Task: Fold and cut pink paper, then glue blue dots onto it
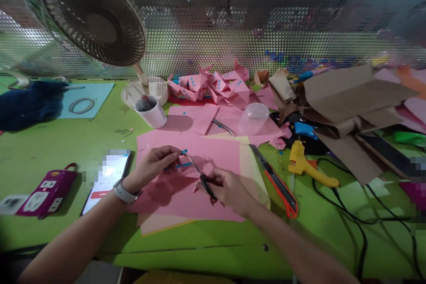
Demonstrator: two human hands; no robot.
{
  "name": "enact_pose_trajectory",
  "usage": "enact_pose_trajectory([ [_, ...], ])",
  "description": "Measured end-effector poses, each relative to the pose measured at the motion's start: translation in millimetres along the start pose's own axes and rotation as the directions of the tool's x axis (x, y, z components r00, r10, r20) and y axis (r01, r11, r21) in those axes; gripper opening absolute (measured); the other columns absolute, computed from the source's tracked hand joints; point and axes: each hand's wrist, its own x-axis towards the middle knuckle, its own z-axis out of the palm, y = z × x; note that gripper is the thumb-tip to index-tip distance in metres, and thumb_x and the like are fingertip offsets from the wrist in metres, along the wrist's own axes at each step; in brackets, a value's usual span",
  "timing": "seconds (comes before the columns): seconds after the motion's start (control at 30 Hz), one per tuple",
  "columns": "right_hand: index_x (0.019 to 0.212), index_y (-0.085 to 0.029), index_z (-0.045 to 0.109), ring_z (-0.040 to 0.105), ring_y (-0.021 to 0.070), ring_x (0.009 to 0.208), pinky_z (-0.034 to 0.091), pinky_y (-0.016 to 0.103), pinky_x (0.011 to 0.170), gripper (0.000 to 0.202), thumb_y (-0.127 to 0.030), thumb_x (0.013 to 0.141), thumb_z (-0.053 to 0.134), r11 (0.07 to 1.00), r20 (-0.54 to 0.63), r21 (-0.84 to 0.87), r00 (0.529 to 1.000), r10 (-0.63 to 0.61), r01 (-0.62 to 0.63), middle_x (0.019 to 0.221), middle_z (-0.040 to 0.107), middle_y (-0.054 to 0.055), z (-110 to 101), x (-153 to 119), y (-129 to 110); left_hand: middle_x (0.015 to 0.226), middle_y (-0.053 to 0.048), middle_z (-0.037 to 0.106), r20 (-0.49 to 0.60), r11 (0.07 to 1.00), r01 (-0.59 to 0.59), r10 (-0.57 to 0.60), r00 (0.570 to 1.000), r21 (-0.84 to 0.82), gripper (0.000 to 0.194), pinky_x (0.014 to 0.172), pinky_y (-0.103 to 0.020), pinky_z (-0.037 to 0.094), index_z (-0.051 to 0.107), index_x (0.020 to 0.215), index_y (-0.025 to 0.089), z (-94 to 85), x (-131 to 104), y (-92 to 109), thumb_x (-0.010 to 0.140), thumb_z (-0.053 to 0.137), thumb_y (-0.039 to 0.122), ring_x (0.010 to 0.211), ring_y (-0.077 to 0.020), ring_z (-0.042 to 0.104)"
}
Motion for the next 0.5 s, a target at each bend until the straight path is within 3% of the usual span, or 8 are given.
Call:
enact_pose_trajectory([
  [0.17, 0.074, -0.018, 0.054, 0.05, 0.0072, 0.046, 0.037, 0.021, 0.041, 0.042, -0.05, 0.065, 0.08, 1.0, -0.001, 0.029, 1.0, -0.008, 0.008, 0.061, 0.06, -0.004, 1.6, -0.2, -1.4, 0.069, -0.003, 0.067, -0.021, 0.999, 0.002, -0.003, 1.0, -0.047, 0.03, 0.053, -0.019, 0.048, 0.066, 0.087, 0.014, 3.6, -0.7, -0.5, 0.086, 0.061, 0.044, 0.055, -0.0081, 0.058],
  [0.5, 0.076, -0.017, 0.055, 0.051, 0.0064, 0.046, 0.035, 0.019, 0.04, 0.043, -0.052, 0.066, 0.078, 1.0, -0.005, 0.015, 1.0, -0.003, 0.004, 0.06, 0.057, -0.005, 0.8, 0.0, -1.9, 0.072, -0.005, 0.07, 0.005, 0.997, 0.037, -0.037, 0.999, -0.069, 0.032, 0.054, -0.019, 0.049, 0.067, 0.085, 0.013, 2.8, -1.4, -2.0, 0.084, 0.064, 0.045, 0.056, -0.0081, 0.059],
])
